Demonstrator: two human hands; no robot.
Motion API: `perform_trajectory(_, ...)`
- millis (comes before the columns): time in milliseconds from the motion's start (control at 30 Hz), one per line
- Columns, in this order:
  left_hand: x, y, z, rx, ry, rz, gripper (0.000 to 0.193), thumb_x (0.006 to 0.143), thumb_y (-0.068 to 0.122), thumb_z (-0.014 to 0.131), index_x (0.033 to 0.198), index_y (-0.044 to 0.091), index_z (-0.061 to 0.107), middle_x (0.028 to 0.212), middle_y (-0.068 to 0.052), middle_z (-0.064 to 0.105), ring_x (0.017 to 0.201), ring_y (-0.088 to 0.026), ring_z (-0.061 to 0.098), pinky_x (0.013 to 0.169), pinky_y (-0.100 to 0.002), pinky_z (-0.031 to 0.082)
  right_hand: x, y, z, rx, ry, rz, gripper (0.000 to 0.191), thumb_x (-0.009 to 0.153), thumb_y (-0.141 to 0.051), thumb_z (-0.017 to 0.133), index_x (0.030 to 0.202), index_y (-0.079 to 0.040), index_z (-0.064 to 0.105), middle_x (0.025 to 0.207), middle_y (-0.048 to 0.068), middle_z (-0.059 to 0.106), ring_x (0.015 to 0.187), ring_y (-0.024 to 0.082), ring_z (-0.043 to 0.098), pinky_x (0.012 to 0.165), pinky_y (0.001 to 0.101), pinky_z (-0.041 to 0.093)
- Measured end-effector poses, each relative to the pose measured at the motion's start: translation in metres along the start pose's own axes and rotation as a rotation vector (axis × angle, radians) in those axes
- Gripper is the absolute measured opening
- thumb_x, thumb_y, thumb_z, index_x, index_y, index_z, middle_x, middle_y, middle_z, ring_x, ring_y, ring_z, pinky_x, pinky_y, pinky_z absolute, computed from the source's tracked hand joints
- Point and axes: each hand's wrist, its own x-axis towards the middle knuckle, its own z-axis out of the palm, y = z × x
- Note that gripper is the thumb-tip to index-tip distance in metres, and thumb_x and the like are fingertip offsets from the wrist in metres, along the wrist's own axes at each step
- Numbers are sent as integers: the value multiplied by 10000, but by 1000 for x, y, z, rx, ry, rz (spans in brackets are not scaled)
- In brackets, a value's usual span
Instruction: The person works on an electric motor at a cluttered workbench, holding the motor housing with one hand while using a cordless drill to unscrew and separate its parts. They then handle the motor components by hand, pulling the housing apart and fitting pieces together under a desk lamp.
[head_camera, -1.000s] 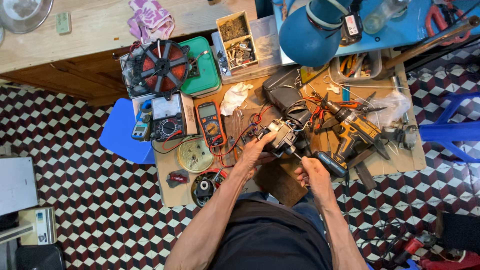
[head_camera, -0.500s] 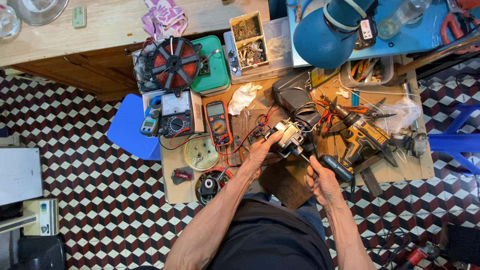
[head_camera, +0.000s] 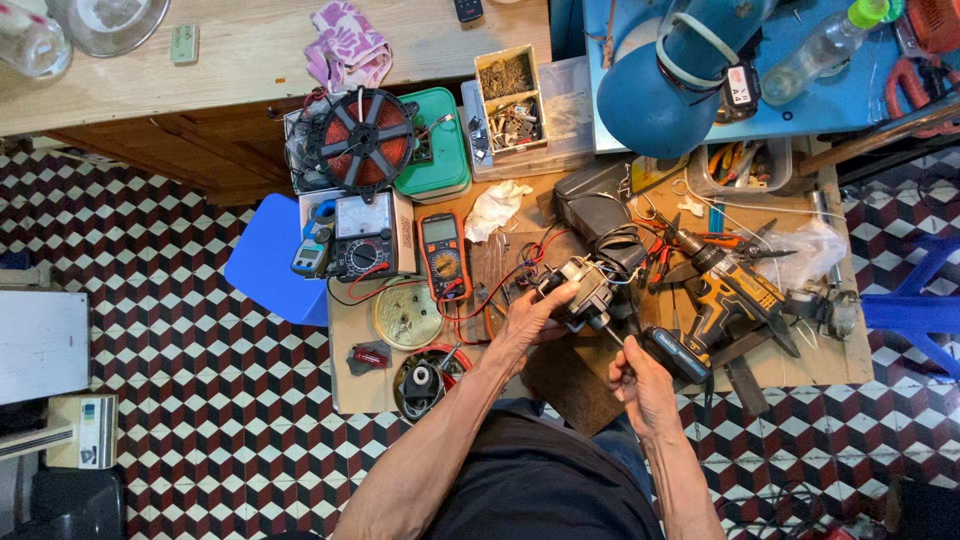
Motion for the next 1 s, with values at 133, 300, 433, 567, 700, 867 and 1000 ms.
perform_trajectory(133, 2, 0, 1, -43, -17, 9, 685, 731, 585, 819, 1137, 58, 653, 984, -54, 666, 791, -128, 631, 702, -268, 540, 3, -3, 5, 40, 24, 110, 517, 1024, -497, 548, 669, -128, 471, 523, 34, 454, 463, 150, 414, 416, 280, 309)
perform_trajectory(300, 2, 18, 2, -59, 10, 11, 625, 768, 556, 806, 1122, 53, 696, 939, -45, 679, 787, -162, 606, 684, -314, 456, -3, -11, 24, 197, -126, 173, 601, 1027, -558, 530, 578, -178, 408, 436, -1, 383, 361, 129, 350, 312, 266, 249)
perform_trajectory(433, 9, 46, -2, 106, 53, 99, 665, 682, 543, 775, 1187, 119, 686, 1022, 2, 728, 908, -118, 678, 760, -325, 551, 0, -20, 46, 74, -99, 140, 480, 1025, -499, 512, 754, -105, 559, 621, 53, 564, 513, 140, 510, 406, 249, 359)
perform_trajectory(567, 14, 72, -10, 302, 96, 173, 735, 678, 557, 818, 1160, 6, 754, 1056, -83, 771, 929, -157, 706, 789, -301, 556, 4, -24, 65, 21, -158, -29, 437, 1076, -458, 541, 1011, -27, 582, 852, 95, 643, 714, 143, 621, 551, 246, 484)
perform_trajectory(700, 6, 89, -13, 472, 155, 334, 803, 642, 573, 843, 1189, 0, 712, 1102, -107, 766, 983, -175, 728, 871, -309, 562, 1, -23, 66, -215, -77, 37, 555, 1004, -505, 470, 1190, -3, 613, 824, 138, 694, 620, 150, 630, 501, 250, 480)
perform_trajectory(867, -3, 107, -15, 563, 166, 366, 838, 601, 576, 855, 1191, 11, 670, 1070, -111, 761, 966, -183, 739, 881, -315, 572, -17, -24, 34, -341, 53, -28, 560, 1006, -446, 491, 1297, 21, 594, 840, 153, 699, 600, 138, 623, 494, 253, 469)
perform_trajectory(1000, -1, 110, -20, 563, 157, 311, 713, 670, 507, 865, 1168, 31, 682, 1026, -104, 764, 937, -177, 727, 849, -300, 557, -31, -26, 10, -371, 177, -68, 485, 1022, -365, 536, 1274, 39, 633, 856, 145, 693, 612, 128, 606, 507, 250, 465)
